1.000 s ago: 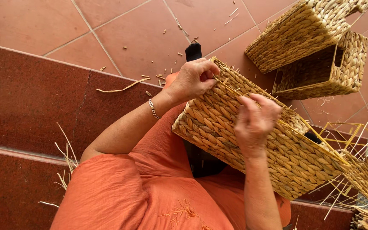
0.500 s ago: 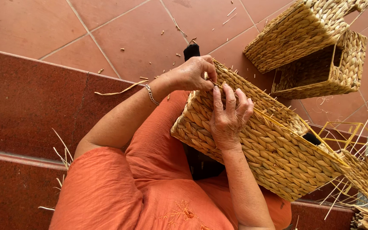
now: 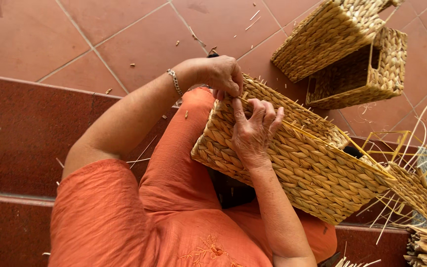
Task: The person trims excess woven fibers from a rectangular basket using scissors. They rotate the basket to access different edges and continue cutting protruding strands along the rim and sides.
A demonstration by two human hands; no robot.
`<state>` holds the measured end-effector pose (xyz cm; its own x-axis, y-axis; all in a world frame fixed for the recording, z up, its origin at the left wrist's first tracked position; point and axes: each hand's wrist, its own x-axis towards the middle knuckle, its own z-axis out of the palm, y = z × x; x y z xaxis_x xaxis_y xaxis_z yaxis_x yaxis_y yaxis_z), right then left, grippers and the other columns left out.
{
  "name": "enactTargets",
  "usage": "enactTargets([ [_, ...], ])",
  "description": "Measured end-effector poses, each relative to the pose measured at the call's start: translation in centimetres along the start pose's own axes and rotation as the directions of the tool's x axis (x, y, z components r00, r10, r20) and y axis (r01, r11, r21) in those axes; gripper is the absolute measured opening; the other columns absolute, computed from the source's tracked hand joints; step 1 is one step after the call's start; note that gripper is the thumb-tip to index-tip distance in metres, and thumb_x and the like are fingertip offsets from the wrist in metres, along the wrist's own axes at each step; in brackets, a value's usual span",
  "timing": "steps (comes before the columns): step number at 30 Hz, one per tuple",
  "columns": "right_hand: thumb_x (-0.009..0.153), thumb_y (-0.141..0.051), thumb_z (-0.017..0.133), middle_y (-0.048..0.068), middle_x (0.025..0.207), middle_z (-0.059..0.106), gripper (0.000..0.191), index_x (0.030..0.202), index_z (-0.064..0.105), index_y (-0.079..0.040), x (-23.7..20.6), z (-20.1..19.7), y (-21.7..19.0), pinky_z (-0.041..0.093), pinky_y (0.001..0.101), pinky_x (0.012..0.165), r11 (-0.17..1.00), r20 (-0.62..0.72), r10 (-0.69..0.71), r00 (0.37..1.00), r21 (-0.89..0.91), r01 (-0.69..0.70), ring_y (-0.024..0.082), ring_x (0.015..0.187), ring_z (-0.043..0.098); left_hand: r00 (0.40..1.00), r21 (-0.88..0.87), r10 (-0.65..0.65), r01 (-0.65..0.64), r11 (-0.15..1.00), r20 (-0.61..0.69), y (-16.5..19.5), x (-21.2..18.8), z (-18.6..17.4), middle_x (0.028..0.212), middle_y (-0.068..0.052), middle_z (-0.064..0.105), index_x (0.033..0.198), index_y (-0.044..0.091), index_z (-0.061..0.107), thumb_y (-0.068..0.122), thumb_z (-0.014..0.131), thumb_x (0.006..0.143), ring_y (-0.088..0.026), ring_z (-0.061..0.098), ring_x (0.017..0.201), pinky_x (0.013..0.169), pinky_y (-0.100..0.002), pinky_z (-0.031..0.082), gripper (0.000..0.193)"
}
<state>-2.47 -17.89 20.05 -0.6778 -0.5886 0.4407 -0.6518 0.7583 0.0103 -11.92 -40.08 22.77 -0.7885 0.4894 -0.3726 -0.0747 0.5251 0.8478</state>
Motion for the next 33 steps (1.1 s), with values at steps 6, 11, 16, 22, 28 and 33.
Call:
enactTargets([
  [6, 0.094, -0.008, 0.067, 0.015, 0.148, 0.046, 0.057, 0.148, 0.059, -0.026, -0.7, -0.1, 0.9, 0.021, 0.0646, 0.122, 0.991, -0.025, -0.03, 0.999, 0.133, 0.033, 0.037, 0.141, 0.038, 0.971, 0.218, -0.215, 0.189, 0.957, 0.101, 4.7, 0.6, -0.9, 0.08, -0.016, 0.076, 0.093, 0.0, 0.077, 0.013, 0.07, 0.085, -0.026, 0.077, 0.068, 0.058, -0.037, 0.064, 0.016],
  [11, 0.097, -0.008, 0.067, 0.011, 0.15, 0.046, 0.057, 0.149, 0.059, -0.028, -0.8, 0.4, 1.2, 0.023, 0.0628, 0.123, 0.989, -0.049, -0.032, 0.998, 0.141, 0.038, 0.034, 0.143, 0.038, 0.97, 0.481, -0.233, 0.17, 0.86, 0.073, 4.2, 2.1, 0.1, 0.081, -0.018, 0.076, 0.089, -0.001, 0.075, 0.018, 0.062, 0.092, -0.027, 0.076, 0.072, 0.063, -0.038, 0.063, 0.024],
  [16, 0.095, -0.006, 0.066, 0.011, 0.149, 0.048, 0.057, 0.148, 0.06, -0.026, -1.1, 0.6, 1.3, 0.024, 0.063, 0.123, 0.988, -0.03, -0.029, 0.999, 0.148, 0.033, 0.034, 0.143, 0.039, 0.999, 0.63, 0.044, -0.037, 0.775, 0.004, -0.6, 2.6, 1.8, 0.088, -0.021, 0.072, 0.083, -0.006, 0.072, 0.013, 0.059, 0.094, -0.032, 0.07, 0.084, 0.08, -0.044, 0.059, 0.025],
  [22, 0.096, -0.007, 0.066, 0.011, 0.148, 0.049, 0.052, 0.145, 0.062, -0.025, -1.0, 0.4, 1.0, 0.023, 0.0629, 0.122, 0.989, -0.038, -0.019, 0.999, 0.145, 0.024, 0.034, 0.142, 0.041, 0.928, 0.378, 0.241, -0.122, 0.918, -0.284, -3.1, 1.0, 2.5, 0.1, -0.019, 0.068, 0.091, 0.002, 0.07, 0.018, 0.063, 0.094, -0.032, 0.064, 0.099, 0.09, -0.047, 0.051, 0.018],
  [28, 0.095, -0.008, 0.065, 0.012, 0.147, 0.051, 0.052, 0.144, 0.063, -0.022, -1.0, -0.3, 0.7, 0.025, 0.0611, 0.123, 0.988, -0.078, -0.013, 0.997, 0.154, 0.025, 0.034, 0.141, 0.044, 0.997, 0.412, -0.072, 0.082, 0.907, -0.04, -0.8, 0.9, 1.3, 0.089, -0.015, 0.071, 0.094, 0.007, 0.074, 0.04, 0.064, 0.099, -0.032, 0.07, 0.087, 0.083, -0.044, 0.057, 0.035],
  [33, 0.092, -0.014, 0.066, 0.014, 0.146, 0.05, 0.055, 0.146, 0.06, -0.02, -2.4, -0.8, 0.9, 0.025, 0.0613, 0.123, 0.984, -0.092, 0.01, 0.996, 0.18, 0.007, 0.036, 0.141, 0.044, 0.963, 0.451, 0.214, -0.12, 0.884, -0.163, -0.7, 0.1, 3.0, 0.092, -0.017, 0.068, 0.089, 0.005, 0.073, 0.03, 0.068, 0.091, -0.035, 0.065, 0.091, 0.082, -0.049, 0.051, 0.026],
])
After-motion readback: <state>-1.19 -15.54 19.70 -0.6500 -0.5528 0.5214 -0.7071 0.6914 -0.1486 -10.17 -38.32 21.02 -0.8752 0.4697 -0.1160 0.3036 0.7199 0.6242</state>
